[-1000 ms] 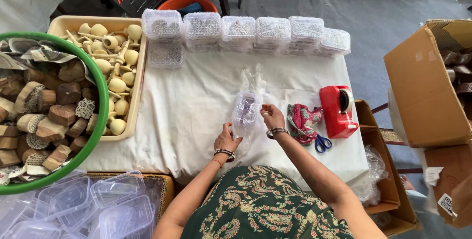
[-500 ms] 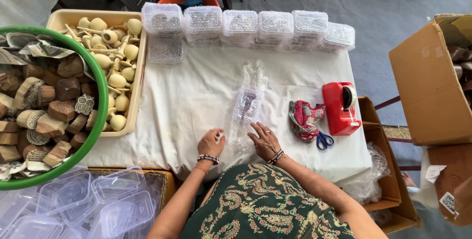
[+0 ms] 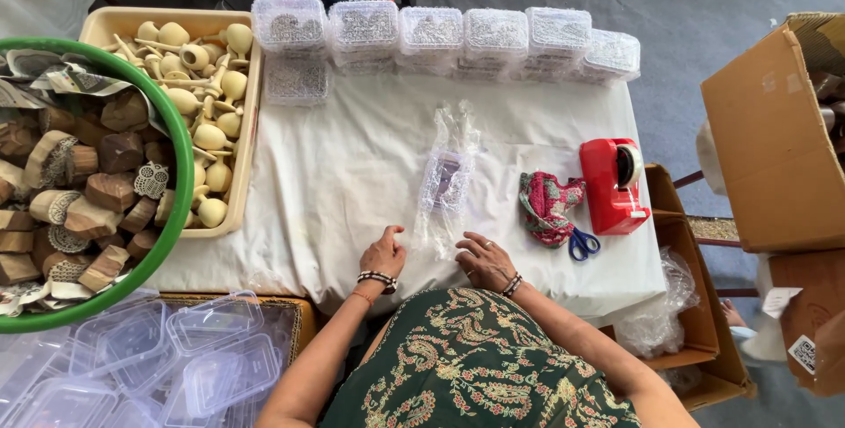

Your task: Wrapping small plastic jewelry boxes in bubble wrap and securing them with tape for fulfillment.

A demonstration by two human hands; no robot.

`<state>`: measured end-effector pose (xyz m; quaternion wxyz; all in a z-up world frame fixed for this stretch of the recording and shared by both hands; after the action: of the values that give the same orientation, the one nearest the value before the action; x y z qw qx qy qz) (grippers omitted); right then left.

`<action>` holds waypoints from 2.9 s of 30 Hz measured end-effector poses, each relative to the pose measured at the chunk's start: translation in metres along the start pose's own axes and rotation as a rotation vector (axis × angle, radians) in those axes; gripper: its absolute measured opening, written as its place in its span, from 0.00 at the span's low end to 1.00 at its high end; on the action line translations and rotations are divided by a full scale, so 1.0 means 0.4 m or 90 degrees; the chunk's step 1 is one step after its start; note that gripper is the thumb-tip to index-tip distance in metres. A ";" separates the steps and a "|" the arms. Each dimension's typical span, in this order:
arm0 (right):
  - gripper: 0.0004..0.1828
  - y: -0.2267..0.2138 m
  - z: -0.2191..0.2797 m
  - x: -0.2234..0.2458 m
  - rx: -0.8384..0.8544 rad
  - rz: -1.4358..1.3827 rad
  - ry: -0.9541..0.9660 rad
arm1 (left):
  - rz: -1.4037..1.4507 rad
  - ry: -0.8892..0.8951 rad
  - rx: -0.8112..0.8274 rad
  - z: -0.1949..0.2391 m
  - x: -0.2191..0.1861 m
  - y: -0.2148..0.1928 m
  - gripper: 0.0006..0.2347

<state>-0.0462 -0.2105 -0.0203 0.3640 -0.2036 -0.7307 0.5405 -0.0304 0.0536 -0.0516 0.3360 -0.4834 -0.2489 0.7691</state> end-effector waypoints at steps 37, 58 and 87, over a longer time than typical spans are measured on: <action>0.43 -0.007 -0.246 -0.003 0.221 0.156 0.137 | 0.737 -0.213 0.036 -0.008 0.120 0.167 0.18; 0.44 -0.019 -0.249 0.007 0.240 0.173 0.123 | 0.553 -0.219 0.109 0.013 0.026 0.057 0.09; 0.25 -0.092 -0.176 -0.003 -0.008 0.047 0.104 | -0.100 0.203 -0.223 0.007 -0.036 -0.157 0.17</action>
<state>0.0111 -0.1785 0.0243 0.4011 -0.2764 -0.6940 0.5303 -0.0114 0.0832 0.0023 0.3407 -0.6285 -0.3592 0.6000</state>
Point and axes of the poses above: each hand's wrist, its own z-axis away from the middle knuckle, its own y-axis out of the palm, x = y × z, the point moved 3 cm from there along -z, towards the middle knuckle
